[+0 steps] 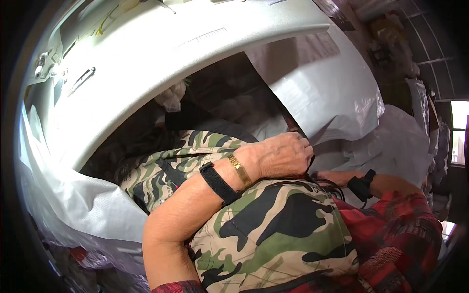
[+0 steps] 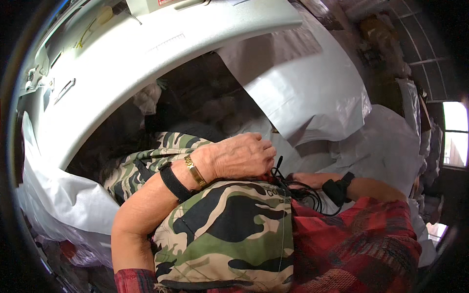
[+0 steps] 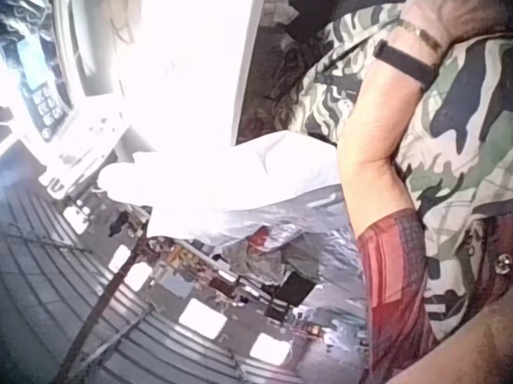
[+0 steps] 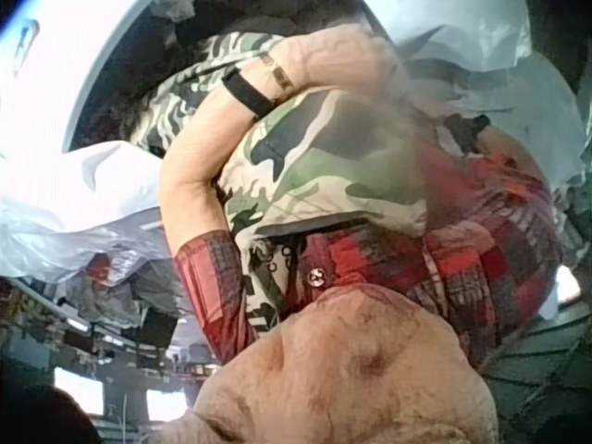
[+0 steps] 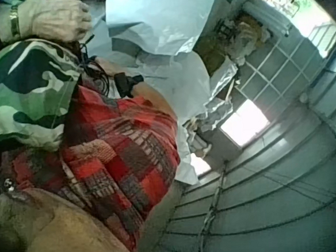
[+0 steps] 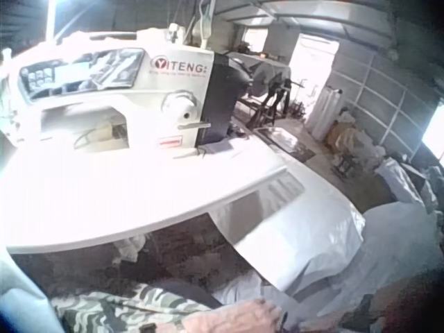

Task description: The recorder is sewing large white plastic sheets using an industrial sewing machine.

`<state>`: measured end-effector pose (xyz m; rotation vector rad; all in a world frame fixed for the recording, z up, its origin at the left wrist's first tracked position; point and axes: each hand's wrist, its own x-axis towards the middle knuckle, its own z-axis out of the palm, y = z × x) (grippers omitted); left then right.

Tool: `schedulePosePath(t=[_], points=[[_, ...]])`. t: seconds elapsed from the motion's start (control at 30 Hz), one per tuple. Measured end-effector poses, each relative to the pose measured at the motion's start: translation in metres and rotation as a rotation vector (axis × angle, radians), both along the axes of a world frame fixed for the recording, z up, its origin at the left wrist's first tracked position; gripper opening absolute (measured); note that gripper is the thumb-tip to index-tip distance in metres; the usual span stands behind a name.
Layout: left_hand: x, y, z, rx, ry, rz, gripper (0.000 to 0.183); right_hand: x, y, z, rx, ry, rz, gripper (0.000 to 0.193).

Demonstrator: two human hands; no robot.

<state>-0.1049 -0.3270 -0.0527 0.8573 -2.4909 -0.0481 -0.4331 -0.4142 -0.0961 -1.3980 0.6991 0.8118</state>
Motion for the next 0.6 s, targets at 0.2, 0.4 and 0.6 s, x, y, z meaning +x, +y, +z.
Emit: schedulePosePath(t=[0.2,0.4,0.6], points=[[0.029,-0.004,0.003,0.046,-0.062,0.128,0.008,0.003,0.001,-0.010,-0.068,-0.054,0.038,0.054],[0.075,0.012,0.000,0.159,0.022,0.279,0.006,0.019,-0.006,-0.006,0.008,0.050,-0.034,0.057],[0.092,0.035,-0.006,0.217,0.054,0.425,0.005,0.038,-0.007,0.006,0.292,0.139,-0.247,0.059]])
